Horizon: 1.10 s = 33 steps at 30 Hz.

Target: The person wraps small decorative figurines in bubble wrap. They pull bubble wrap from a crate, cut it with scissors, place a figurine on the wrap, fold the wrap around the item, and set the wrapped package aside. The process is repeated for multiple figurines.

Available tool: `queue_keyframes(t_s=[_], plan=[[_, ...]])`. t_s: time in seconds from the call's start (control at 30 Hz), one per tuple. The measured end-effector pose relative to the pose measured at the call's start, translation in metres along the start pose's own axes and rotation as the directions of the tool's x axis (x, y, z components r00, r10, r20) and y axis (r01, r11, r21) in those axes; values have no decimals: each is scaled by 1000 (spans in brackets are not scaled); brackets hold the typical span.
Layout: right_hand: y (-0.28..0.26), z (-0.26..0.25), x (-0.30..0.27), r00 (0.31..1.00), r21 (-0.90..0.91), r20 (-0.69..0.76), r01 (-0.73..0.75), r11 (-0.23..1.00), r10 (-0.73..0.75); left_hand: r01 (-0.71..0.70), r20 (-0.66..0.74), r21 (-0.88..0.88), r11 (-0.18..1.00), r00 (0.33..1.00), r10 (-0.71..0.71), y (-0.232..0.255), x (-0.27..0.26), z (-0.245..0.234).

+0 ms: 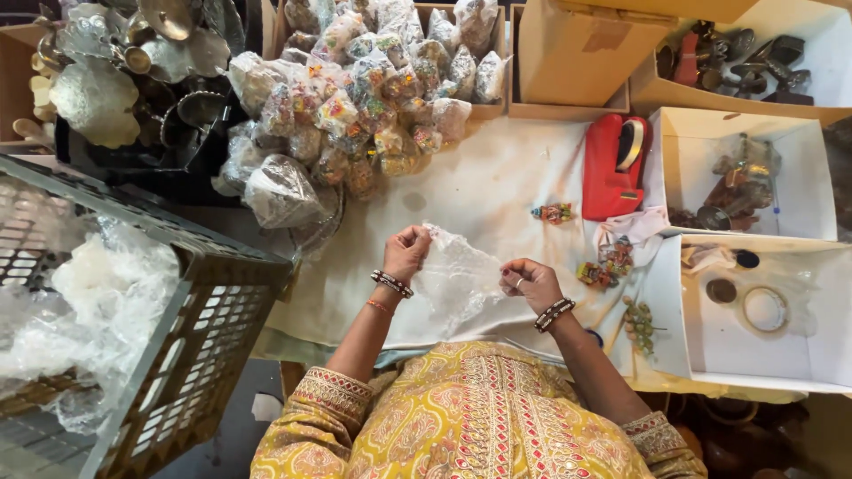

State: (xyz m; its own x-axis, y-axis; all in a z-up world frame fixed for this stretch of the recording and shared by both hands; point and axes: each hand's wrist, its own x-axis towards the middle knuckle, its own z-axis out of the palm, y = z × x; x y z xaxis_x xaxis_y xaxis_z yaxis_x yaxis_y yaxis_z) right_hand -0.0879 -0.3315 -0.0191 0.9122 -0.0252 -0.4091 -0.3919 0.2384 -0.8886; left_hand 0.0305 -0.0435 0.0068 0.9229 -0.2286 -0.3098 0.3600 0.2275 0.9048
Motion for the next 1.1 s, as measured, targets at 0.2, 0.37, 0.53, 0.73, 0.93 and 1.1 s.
queue_keyframes(t_s=[0.2, 0.37, 0.53, 0.73, 0.93, 1.1], plan=[[9, 15, 6, 996, -126, -85, -14, 992, 4, 19, -29, 148, 989, 999, -15, 34, -5, 0], [15, 20, 11, 993, -154, -113, 9, 988, -27, 38, -36, 113, 993, 999, -35, 39, -1, -9], [-35, 64, -12, 971, -452, -226, -35, 891, -77, -57, -1, 116, 992, 998, 58, 9, 15, -19], [-113, 147, -29, 762, -753, 16, 435, 493, -648, -119, 148, 365, 923, 987, 68, 16, 7, -1], [-38, 113, 20, 926, -588, -266, 66, 806, -270, 10, 507, 185, 983, 855, -104, 41, 5, -12], [-20, 82, 27, 929, -187, -220, 260, 947, -298, -21, 509, 293, 956, 849, -138, 19, 28, -58]])
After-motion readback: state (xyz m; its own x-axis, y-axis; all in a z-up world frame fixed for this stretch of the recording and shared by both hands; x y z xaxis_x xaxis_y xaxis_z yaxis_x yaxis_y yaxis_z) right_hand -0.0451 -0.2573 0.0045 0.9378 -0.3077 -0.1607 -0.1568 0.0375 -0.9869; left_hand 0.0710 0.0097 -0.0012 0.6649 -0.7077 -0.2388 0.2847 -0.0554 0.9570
